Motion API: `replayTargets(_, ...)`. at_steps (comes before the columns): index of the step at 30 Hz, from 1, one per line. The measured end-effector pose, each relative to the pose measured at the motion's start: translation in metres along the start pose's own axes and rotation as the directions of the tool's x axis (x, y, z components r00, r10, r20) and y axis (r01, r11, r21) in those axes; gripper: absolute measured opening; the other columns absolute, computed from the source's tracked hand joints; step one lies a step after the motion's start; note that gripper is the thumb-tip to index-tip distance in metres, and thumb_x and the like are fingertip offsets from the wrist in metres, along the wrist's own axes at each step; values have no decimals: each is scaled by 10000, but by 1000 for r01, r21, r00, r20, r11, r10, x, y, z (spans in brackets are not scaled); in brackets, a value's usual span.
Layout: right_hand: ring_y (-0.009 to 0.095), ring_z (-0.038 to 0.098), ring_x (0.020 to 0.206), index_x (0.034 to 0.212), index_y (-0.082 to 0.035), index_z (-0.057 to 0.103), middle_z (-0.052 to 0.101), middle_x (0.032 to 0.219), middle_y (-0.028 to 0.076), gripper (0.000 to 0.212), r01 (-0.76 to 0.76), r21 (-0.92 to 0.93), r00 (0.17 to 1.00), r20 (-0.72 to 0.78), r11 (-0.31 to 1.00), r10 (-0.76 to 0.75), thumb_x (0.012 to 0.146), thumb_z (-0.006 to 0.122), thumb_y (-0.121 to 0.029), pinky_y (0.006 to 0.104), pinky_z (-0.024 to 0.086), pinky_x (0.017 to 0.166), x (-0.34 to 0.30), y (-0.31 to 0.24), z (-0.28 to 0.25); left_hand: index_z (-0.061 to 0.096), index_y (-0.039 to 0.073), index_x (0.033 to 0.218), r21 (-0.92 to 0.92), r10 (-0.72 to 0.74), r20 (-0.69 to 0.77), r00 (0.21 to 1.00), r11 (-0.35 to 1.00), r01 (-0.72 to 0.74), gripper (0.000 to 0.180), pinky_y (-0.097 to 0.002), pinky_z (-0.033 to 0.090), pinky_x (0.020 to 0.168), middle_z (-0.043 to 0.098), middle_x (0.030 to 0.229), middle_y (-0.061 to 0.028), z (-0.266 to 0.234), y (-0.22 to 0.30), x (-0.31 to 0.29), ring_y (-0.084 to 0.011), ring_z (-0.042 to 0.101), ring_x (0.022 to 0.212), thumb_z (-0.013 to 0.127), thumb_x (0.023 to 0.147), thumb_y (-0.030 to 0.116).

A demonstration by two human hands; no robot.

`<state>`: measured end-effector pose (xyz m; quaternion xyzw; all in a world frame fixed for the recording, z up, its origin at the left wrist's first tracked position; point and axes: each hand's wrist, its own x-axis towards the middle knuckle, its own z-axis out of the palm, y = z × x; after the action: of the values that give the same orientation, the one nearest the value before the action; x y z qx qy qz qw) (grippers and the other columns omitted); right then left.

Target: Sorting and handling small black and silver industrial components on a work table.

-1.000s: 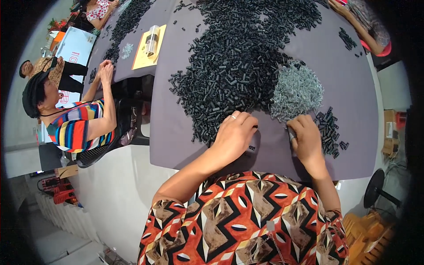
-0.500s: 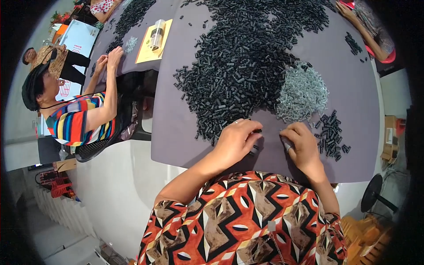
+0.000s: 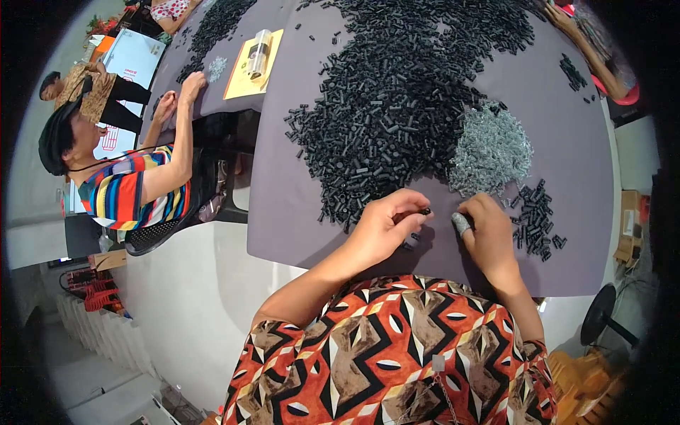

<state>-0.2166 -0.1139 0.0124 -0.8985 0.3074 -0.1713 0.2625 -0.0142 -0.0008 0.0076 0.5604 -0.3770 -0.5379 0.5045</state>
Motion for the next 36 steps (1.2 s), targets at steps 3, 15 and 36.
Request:
replayTargets(3,360,605,880,939,-37,615,576,924,136,251,-46,4,999,-6,999,46,698,668,12,451,495,729,1,-1,3,603,-31,1148,3,-1,17,1000,1000,1,175,-282,556,816,690,1077,-93,-1,-1,-1,-165,685,1020,558,981,-3)
replayTargets(15,370,591,911,927,-42,583,546,908,137,246,113,-30,992,60,993,-111,703,655,27,448,498,723,7,-6,5,657,-1,1147,350,161,-6,987,925,-149,194,-238,531,748,710,963,-40,-3,2,-1,-84,654,811,604,963,32)
replayTargets(36,85,618,699,966,-19,607,664,835,30,161,-504,765,858,497,400,131,847,715,-26,238,494,622,3,1,-1,668,13,1065,464,265,290,919,801,-378,182,-371,518,725,691,926,-141,2,4,-3,-305,676,836,664,897,81)
